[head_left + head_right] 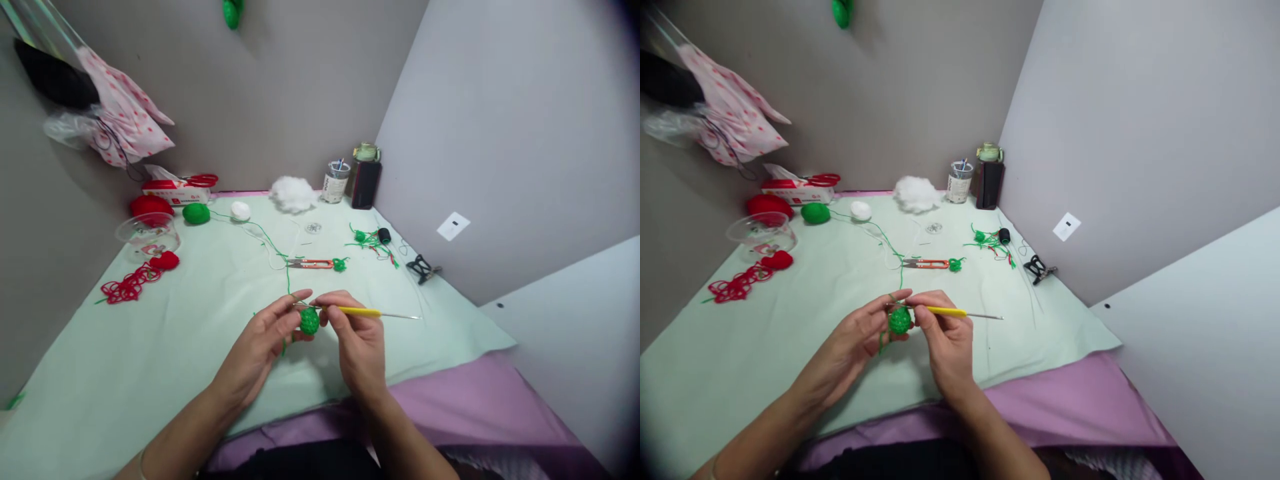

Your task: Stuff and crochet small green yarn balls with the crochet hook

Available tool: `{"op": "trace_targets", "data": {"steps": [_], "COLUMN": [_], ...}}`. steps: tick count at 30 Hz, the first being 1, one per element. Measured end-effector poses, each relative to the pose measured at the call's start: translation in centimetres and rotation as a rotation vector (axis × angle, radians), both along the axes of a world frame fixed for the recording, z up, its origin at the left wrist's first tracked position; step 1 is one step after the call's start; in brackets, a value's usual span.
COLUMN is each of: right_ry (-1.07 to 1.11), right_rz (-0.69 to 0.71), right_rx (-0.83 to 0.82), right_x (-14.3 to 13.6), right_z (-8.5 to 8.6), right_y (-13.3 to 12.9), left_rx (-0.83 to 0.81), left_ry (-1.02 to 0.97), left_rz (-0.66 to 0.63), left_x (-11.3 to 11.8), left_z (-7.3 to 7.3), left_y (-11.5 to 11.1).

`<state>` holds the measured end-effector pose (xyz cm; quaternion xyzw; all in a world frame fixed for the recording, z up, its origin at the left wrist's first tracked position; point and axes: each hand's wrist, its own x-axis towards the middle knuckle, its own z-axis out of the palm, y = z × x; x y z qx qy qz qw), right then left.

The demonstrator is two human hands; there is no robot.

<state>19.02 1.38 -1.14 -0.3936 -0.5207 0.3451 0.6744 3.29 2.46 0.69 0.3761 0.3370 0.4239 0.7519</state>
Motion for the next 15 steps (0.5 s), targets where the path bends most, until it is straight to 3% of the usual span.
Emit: {"op": "trace_targets", "data": {"steps": [6, 10, 15], "right_ry": [-0.008, -0.009, -0.022], "right_rz": [-0.002, 0.0, 0.017], "right_rx": [0.053, 0.08, 0.026], "right_x": [-0.4, -0.2, 0.0], "right_z": [-0.4, -0.5, -0.3], "right_y": [0.1, -0.1, 0.0], "left_rx": [0.11, 0.174, 0.133], "left_ry": [0.118, 0.192, 0.159], "left_rz": [0.117, 0.1, 0.086], "left_x": [0.4, 0.3, 0.3], "left_z": [0.1, 0.3, -0.3], "left_y": [-0.2, -0.8, -1.3]}}
